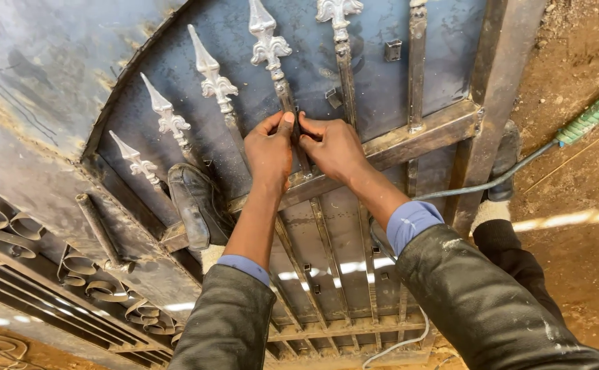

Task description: Welding decorative metal spikes onto a gate frame

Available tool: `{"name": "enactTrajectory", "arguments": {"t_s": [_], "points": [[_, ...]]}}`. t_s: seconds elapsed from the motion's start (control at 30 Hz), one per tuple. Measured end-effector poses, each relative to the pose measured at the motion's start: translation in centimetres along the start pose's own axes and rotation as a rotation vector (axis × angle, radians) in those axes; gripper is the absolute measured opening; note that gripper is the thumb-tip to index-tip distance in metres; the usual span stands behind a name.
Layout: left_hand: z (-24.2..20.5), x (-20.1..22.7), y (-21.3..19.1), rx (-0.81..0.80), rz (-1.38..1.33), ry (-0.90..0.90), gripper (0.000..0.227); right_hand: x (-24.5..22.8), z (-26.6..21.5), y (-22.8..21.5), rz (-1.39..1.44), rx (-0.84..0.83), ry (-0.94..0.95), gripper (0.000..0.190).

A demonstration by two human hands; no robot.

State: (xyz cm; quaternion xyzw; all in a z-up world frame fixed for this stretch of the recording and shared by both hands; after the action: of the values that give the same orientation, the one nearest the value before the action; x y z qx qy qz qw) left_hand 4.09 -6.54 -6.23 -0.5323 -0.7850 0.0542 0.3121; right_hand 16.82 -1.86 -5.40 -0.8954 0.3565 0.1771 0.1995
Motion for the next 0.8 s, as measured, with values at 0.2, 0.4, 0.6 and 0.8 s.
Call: {"name": "enactTrajectory", "arguments": {"t_s": [0.2, 0.4, 0.6, 0.8], "points": [[0.8, -2.0, 0.2, 0.026, -0.062, 0.001, 0.033, 0.9, 1.4, -0.1, -0.074, -0.048, -0.014, 0.032], [-0.7, -0.4, 0.3, 0.06, -0.003, 0.048, 0.032, 1.4, 2.8, -0.3, -0.056, -0.063, -0.021, 0.03], [-0.8, -0.4, 0.8, 0.059, 0.148, 0.131, 0.047, 0.0, 2.9, -1.4, -0.135, -0.102, -0.037, 0.028], [0.5, -2.5, 2.4, 0.272, 0.508, 0.208, 0.044, 2.2, -1.7, -0.5, -0.009, 0.029, 0.022, 0.03]]}}
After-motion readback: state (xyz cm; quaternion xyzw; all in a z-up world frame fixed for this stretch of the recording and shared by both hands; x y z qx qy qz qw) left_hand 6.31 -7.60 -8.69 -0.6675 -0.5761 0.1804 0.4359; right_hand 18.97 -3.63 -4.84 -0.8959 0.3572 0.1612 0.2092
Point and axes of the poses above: each hand's wrist, its own z-axis towards the middle knuckle, its own y-axis out of the palm, x = y × z, the point moved 1 cm from there along z, towards the middle knuckle, and after that the axes turned 3 degrees about y, right-handed, at the moved point
